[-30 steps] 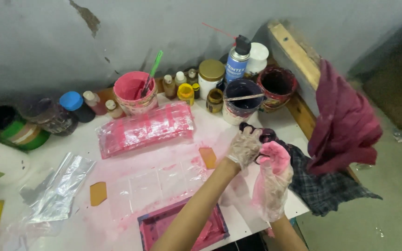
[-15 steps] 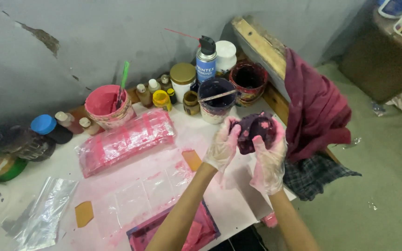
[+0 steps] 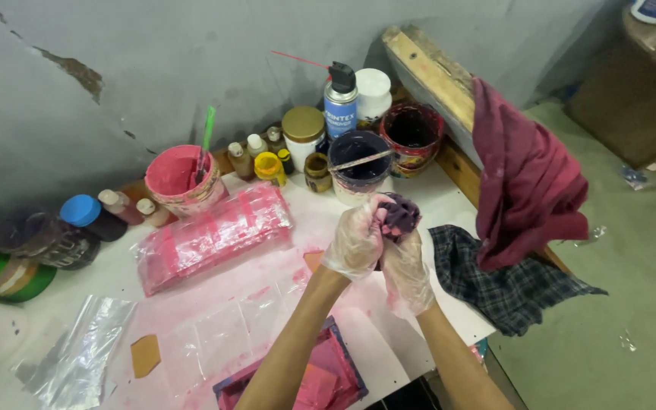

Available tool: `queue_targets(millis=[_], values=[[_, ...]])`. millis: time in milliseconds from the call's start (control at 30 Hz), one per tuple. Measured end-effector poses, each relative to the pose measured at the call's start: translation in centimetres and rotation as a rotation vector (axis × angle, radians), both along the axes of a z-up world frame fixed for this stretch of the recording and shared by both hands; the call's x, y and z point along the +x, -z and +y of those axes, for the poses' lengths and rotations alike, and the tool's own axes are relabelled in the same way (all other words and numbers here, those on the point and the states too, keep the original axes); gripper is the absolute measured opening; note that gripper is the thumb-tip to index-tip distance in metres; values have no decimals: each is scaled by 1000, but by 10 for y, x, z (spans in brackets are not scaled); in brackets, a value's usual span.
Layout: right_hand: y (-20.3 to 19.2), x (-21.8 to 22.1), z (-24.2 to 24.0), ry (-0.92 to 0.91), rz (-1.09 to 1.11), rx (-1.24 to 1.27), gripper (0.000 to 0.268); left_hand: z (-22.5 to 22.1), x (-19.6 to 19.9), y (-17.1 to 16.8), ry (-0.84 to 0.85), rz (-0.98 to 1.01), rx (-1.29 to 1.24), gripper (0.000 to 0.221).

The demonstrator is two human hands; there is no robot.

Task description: Applying pink ink to a small printing frame and cleaning it with a cloth at a workbench.

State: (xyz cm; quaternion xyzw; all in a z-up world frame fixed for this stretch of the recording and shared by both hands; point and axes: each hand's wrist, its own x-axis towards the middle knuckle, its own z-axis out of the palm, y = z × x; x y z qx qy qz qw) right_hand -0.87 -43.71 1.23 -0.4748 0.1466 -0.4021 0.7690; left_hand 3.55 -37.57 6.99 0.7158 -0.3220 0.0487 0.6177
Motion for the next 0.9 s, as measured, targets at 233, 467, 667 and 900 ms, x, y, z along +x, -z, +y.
queue_targets(millis=[233, 467, 667, 900], values=[[-55, -1, 33, -170, 182, -163, 10, 59, -3, -41, -169, 91, 11, 20], [-66, 12, 74, -213, 243, -298, 21, 111, -11, -56, -189, 558, 67, 31], [-59, 32, 121, -395, 195, -291, 18, 164, -2, -44, -477, 173, -2, 25], [-110, 43, 152, -782, 19, -247, 53, 204, -22, -114, -522, 582, -141, 23]])
